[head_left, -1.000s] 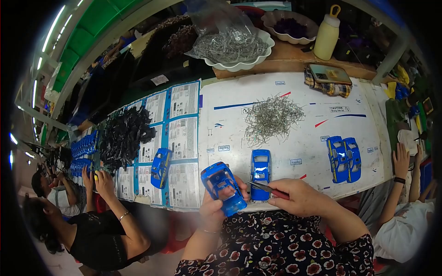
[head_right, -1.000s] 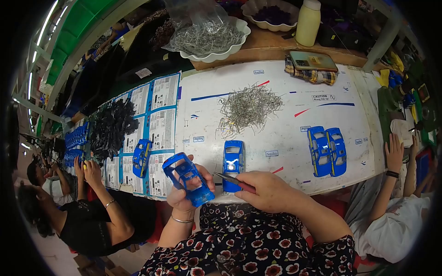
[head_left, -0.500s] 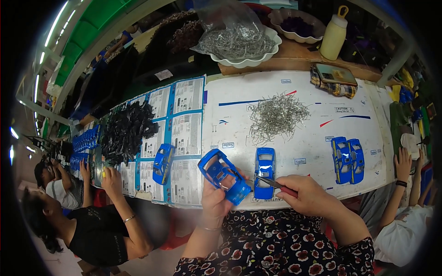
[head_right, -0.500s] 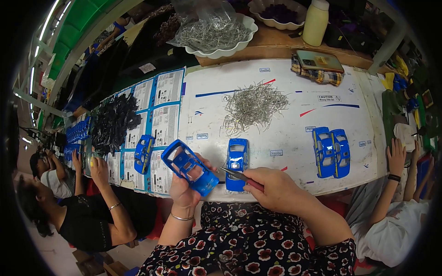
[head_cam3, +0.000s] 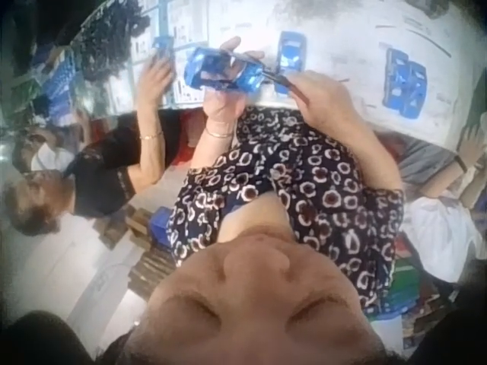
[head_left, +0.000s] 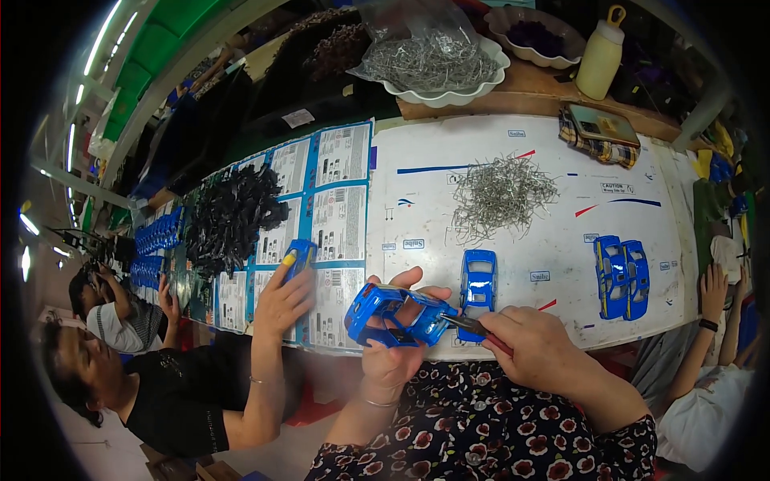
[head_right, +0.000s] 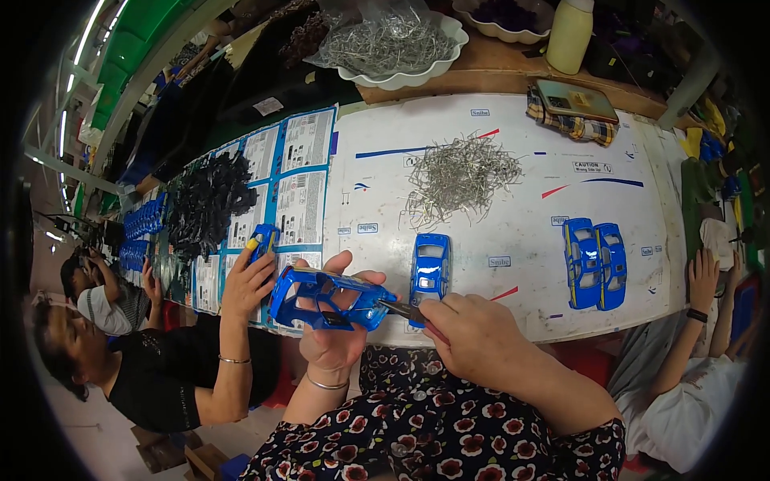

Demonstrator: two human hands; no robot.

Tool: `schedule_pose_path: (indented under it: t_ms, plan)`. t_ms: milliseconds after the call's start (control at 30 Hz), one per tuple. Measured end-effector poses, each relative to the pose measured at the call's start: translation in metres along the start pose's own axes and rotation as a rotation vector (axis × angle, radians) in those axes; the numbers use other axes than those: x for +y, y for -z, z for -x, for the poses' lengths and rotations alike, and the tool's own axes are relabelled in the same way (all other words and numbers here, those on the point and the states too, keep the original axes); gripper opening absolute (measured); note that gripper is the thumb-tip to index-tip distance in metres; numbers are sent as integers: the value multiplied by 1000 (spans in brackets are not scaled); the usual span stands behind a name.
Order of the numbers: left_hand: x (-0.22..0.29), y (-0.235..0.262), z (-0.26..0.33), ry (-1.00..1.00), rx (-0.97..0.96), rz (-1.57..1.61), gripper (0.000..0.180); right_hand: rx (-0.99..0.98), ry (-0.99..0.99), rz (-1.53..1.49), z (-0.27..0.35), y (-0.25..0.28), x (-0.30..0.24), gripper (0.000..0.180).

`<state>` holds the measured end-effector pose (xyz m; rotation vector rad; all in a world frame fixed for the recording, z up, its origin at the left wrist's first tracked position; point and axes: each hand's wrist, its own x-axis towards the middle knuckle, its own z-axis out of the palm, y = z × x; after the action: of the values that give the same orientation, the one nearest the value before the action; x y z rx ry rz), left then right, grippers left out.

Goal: The person holds toy car bodies and uses pliers to attach and adjust metal wires inside them, setting the finished car bodies onto the table.

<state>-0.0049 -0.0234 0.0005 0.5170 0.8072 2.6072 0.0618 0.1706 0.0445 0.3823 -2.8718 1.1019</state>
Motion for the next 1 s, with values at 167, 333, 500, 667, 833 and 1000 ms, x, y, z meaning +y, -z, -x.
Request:
schedule_pose_path:
  t_ms: [167, 333, 500, 667, 833, 1000]
  plan:
    - [0, 0, -1, -21, -15, -24, 78, -21, 12, 66, 0, 1, -3, 21]
    - [1, -2, -1, -46, -27, -48, 77, -26, 18, 82, -1, 0, -3, 21]
    - [2, -2, 0, -97, -45, -424, 84, -26, 26, 105, -1, 2, -5, 24]
    - [-3, -11, 3, -85, 89, -509, 81, -59, 15, 112, -1, 4, -7, 26]
    - [-10, -11, 5, -79, 206, -520, 78, -34, 46, 191, -3, 3, -9, 22]
    - [-13, -13, 3, -86, 265, -551, 71, -33, 56, 246, -4, 0, -8, 23]
